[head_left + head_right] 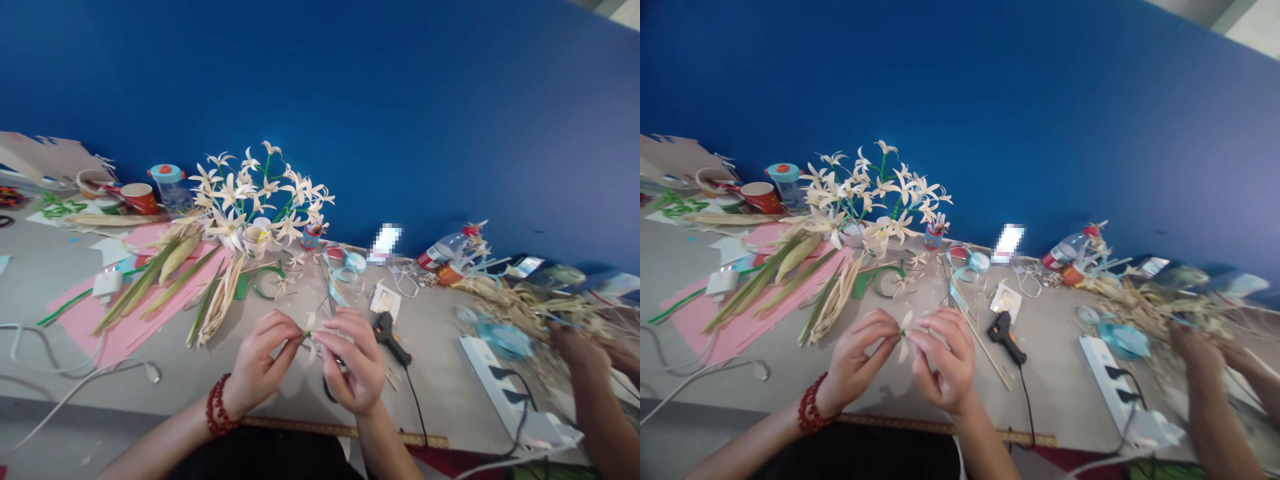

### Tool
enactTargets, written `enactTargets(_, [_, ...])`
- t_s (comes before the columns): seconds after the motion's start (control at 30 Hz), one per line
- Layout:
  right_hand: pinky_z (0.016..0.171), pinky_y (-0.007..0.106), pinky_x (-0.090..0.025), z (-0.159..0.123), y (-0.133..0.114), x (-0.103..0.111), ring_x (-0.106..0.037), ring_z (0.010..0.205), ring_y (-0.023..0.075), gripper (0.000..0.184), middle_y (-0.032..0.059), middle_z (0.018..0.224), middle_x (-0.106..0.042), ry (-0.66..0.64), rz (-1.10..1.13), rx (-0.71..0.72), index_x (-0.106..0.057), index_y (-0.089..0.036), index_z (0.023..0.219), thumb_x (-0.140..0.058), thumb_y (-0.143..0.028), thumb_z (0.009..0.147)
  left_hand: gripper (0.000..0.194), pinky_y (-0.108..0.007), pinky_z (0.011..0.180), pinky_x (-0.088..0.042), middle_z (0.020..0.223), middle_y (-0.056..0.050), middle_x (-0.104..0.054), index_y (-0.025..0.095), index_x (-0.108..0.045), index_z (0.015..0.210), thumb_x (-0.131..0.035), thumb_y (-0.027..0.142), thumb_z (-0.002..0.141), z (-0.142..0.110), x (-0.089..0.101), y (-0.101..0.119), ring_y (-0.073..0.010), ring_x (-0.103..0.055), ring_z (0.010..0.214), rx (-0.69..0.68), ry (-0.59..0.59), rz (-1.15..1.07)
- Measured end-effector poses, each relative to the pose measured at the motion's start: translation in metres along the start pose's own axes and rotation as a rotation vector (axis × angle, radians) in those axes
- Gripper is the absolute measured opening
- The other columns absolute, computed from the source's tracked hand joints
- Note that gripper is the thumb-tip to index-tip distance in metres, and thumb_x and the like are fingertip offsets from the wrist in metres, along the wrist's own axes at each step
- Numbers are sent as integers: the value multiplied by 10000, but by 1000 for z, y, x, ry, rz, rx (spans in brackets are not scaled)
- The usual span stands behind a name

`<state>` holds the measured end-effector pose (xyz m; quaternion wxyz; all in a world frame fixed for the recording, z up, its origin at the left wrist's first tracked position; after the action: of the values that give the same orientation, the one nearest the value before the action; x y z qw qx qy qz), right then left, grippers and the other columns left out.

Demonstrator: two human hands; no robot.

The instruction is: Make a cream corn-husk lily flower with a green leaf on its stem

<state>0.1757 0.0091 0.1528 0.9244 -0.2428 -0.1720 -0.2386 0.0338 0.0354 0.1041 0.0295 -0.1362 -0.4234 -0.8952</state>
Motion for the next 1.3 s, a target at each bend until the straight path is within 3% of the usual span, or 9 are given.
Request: enactTargets(1.3, [873,486,-555,1,-8,-2,-647,825,210,327,41,881,-744,-60,-111,143,-696,-225,995,-589,-53,738,140,-299,688,-492,779,-49,-615,173,-638,891,-555,60,892,-3,0,-3,-176,-580,757,5,18,-15])
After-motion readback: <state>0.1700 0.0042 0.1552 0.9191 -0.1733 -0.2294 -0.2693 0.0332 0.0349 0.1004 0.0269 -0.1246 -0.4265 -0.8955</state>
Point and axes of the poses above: each hand's wrist, its own z-axis towards the middle knuckle, its own x-axis out of the back of the hand, y = z × x, the point moved 8 cm from there along z, towards the middle knuckle
